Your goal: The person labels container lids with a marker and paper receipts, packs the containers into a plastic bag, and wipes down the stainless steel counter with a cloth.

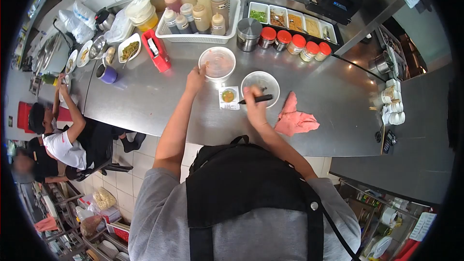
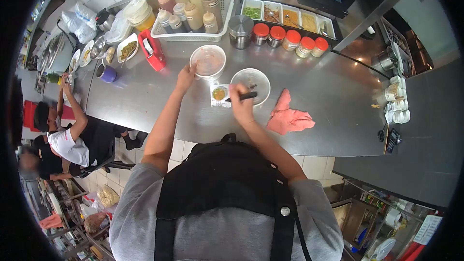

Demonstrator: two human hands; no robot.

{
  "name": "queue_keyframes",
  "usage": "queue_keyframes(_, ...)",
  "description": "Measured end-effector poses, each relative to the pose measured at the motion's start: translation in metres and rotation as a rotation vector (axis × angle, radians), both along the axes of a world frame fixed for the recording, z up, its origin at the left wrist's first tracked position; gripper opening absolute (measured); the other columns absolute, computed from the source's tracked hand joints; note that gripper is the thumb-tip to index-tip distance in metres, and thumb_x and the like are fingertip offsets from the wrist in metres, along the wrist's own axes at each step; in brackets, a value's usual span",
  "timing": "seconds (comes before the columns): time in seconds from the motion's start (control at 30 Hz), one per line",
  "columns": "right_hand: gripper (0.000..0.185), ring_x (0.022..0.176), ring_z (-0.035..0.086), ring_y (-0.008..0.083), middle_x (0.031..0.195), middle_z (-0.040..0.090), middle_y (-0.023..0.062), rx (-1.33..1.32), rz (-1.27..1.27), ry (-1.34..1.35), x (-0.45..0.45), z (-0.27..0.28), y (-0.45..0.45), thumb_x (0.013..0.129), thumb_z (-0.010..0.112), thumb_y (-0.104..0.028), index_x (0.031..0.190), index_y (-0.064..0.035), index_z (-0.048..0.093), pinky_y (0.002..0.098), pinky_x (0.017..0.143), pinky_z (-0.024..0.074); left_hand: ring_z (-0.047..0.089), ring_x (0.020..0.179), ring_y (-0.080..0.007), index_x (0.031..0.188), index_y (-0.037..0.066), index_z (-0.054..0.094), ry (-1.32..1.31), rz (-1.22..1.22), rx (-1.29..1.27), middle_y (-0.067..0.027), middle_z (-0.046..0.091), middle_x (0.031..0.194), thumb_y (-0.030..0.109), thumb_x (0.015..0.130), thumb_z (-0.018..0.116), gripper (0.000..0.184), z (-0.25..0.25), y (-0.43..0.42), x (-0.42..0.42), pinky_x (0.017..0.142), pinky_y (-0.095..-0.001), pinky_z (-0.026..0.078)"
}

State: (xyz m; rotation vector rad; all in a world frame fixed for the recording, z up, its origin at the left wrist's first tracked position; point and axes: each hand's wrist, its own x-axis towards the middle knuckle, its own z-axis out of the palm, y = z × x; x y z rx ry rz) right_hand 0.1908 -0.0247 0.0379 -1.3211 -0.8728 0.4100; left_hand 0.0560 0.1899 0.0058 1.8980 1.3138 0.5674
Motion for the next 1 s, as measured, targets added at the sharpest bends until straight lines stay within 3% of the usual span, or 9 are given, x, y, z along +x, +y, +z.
queue_keyframes(0.13, 0.037, 0.059, 0.037, 0.0156, 0.061, 0.038, 0.0032, 0.018, -0.053, -0.295, 0.006, -0.011, 0.009, 0.094, 0.061, -0.014, 0.068, -0.0038, 0.038, 0.0351, 0.056, 0.0310, 0.069, 0.076, -0.0356, 0.097, -0.006, 0.062, -0.151, 0.071, -0.050, -0.0208, 0.068, 0.072, 0.035, 0.099, 0.048, 0.044, -0.003, -0.016, 0.003, 0.073, -0.0436, 0.051)
queue_keyframes(0.2, 0.036, 0.058, 0.044, 0.0163, 0.061, 0.046, 0.0050, 0.016, -0.093, -0.101, 0.016, -0.010, 0.018, 0.097, 0.058, -0.019, 0.068, -0.0030, 0.045, 0.0343, 0.057, 0.0348, 0.068, 0.071, -0.0350, 0.095, -0.007, 0.061, -0.098, 0.137, -0.016, -0.0225, 0.067, 0.073, 0.031, 0.099, 0.046, 0.041, 0.000, -0.027, -0.003, 0.068, -0.0448, 0.050)
queue_keyframes(0.37, 0.040, 0.058, 0.049, 0.0112, 0.063, 0.053, 0.0010, -0.046, -0.139, -0.055, 0.082, -0.009, 0.048, 0.099, 0.055, -0.031, 0.068, -0.0040, 0.054, 0.0295, 0.055, 0.0397, 0.064, 0.063, -0.0322, 0.087, -0.006, 0.058, -0.136, 0.244, 0.091, -0.0220, 0.063, 0.067, 0.027, 0.099, 0.044, 0.037, -0.010, -0.046, -0.024, 0.063, -0.0450, 0.048)
queue_keyframes(0.43, 0.044, 0.053, 0.049, 0.0088, 0.065, 0.055, -0.0001, -0.103, -0.158, 0.323, 0.106, 0.000, 0.054, 0.099, 0.053, -0.038, 0.068, -0.0065, 0.056, 0.0253, 0.049, 0.0384, 0.062, 0.060, -0.0308, 0.086, -0.005, 0.056, -0.174, 0.279, 0.067, -0.0210, 0.062, 0.065, 0.026, 0.099, 0.045, 0.035, 0.000, -0.057, -0.028, 0.061, -0.0448, 0.047)
queue_keyframes(0.53, 0.045, 0.048, 0.047, 0.0071, 0.065, 0.055, 0.0001, 0.019, -0.217, 0.390, 0.124, 0.030, 0.037, 0.100, 0.051, -0.043, 0.071, -0.0085, 0.057, 0.0223, 0.042, 0.0338, 0.056, 0.053, -0.0219, 0.094, -0.004, 0.051, -0.387, 0.256, 0.004, -0.0137, 0.058, 0.063, 0.022, 0.099, 0.047, 0.026, 0.032, -0.092, -0.021, 0.053, -0.0388, 0.045)
queue_keyframes(0.6, 0.045, 0.047, 0.046, 0.0075, 0.065, 0.055, 0.0008, 0.048, -0.251, 0.393, 0.129, 0.042, 0.017, 0.100, 0.050, -0.043, 0.073, -0.0083, 0.057, 0.0223, 0.041, 0.0329, 0.049, 0.050, -0.0127, 0.105, -0.002, 0.046, -0.564, 0.139, -0.191, -0.0059, 0.054, 0.064, 0.018, 0.100, 0.048, 0.022, 0.062, -0.124, -0.010, 0.045, -0.0302, 0.039)
queue_keyframes(0.8, 0.045, 0.048, 0.046, 0.0081, 0.066, 0.055, 0.0025, 0.113, -0.371, 0.378, 0.131, 0.060, -0.046, 0.101, 0.048, -0.044, 0.077, -0.0070, 0.056, 0.0227, 0.043, 0.0330, 0.045, 0.047, -0.0087, 0.110, -0.003, 0.043, -0.602, -0.029, -0.647, -0.0034, 0.052, 0.064, 0.017, 0.101, 0.045, 0.022, 0.063, -0.192, 0.014, 0.041, -0.0248, 0.035)
queue_keyframes(0.9, 0.042, 0.050, 0.048, 0.0082, 0.067, 0.055, 0.0028, 0.107, -0.376, 0.376, 0.116, 0.062, -0.061, 0.101, 0.050, -0.043, 0.081, -0.0066, 0.056, 0.0221, 0.044, 0.0355, 0.043, 0.045, -0.0089, 0.116, -0.003, 0.038, -0.546, -0.173, -0.791, -0.0083, 0.057, 0.066, 0.018, 0.101, 0.044, 0.026, 0.021, -0.206, 0.024, 0.040, -0.0255, 0.035)
queue_keyframes(1.0, 0.036, 0.051, 0.049, 0.0086, 0.064, 0.055, 0.0019, -0.065, -0.325, 0.337, 0.093, 0.051, -0.057, 0.099, 0.055, -0.039, 0.084, -0.0066, 0.058, 0.0232, 0.046, 0.0379, 0.045, 0.043, -0.0108, 0.118, -0.003, 0.035, -0.457, -0.226, -0.927, -0.0183, 0.066, 0.073, 0.024, 0.101, 0.049, 0.035, 0.017, -0.211, 0.034, 0.038, -0.0269, 0.035)
